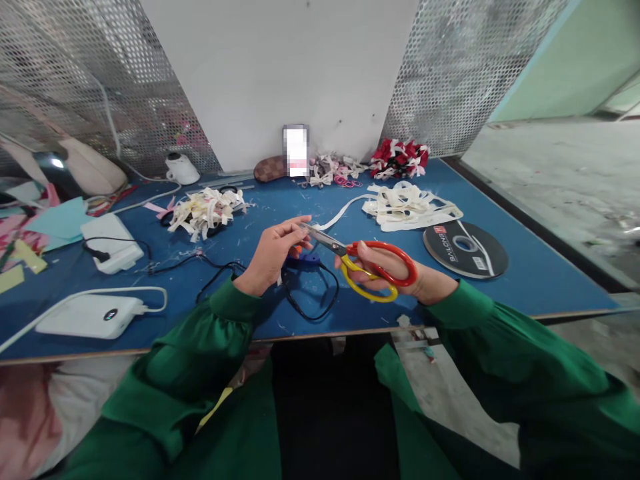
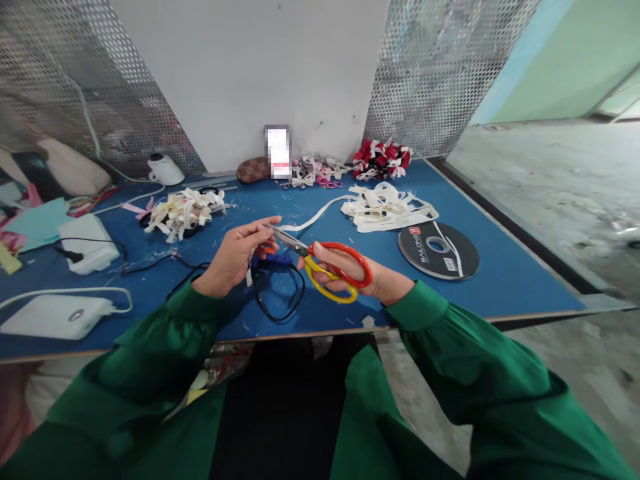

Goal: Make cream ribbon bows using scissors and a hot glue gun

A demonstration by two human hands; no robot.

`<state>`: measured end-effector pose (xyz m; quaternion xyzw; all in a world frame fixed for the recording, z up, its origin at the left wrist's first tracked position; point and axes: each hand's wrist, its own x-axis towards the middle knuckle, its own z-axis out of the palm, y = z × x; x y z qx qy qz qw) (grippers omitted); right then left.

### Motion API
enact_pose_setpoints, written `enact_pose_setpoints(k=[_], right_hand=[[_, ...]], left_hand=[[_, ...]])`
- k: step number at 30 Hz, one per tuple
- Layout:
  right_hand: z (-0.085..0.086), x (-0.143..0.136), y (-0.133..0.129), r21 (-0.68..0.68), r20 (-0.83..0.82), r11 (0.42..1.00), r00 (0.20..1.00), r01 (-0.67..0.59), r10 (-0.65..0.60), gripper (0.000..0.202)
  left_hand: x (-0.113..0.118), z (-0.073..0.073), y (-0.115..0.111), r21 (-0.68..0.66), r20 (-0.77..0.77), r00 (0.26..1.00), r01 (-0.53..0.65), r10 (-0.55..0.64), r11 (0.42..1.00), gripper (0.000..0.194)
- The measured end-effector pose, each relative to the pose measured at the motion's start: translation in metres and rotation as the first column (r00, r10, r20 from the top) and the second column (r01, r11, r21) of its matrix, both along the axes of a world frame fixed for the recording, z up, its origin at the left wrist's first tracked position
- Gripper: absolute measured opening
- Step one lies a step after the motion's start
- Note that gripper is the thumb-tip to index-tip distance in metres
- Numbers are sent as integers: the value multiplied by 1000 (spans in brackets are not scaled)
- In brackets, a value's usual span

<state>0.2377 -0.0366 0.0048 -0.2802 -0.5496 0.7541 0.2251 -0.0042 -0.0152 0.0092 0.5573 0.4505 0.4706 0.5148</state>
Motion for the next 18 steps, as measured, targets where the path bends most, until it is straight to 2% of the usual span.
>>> enact_pose_setpoints(k=[5,8,18], right_hand=[[2,-3,-2,-157,-141,986,989,-63,41,55],[2,-3,-3,-204,-191,975,980,-91,52,53],[2,3,-12,-106,-135,994,991,-31,16,51]], left_hand=[[2,0,-2,-51,147,986,82,-73,995,25],[2,-2,-2,-38,135,988,87,-81,996,25],[2,-5,-3,-2,75,997,34,-34,999,26]])
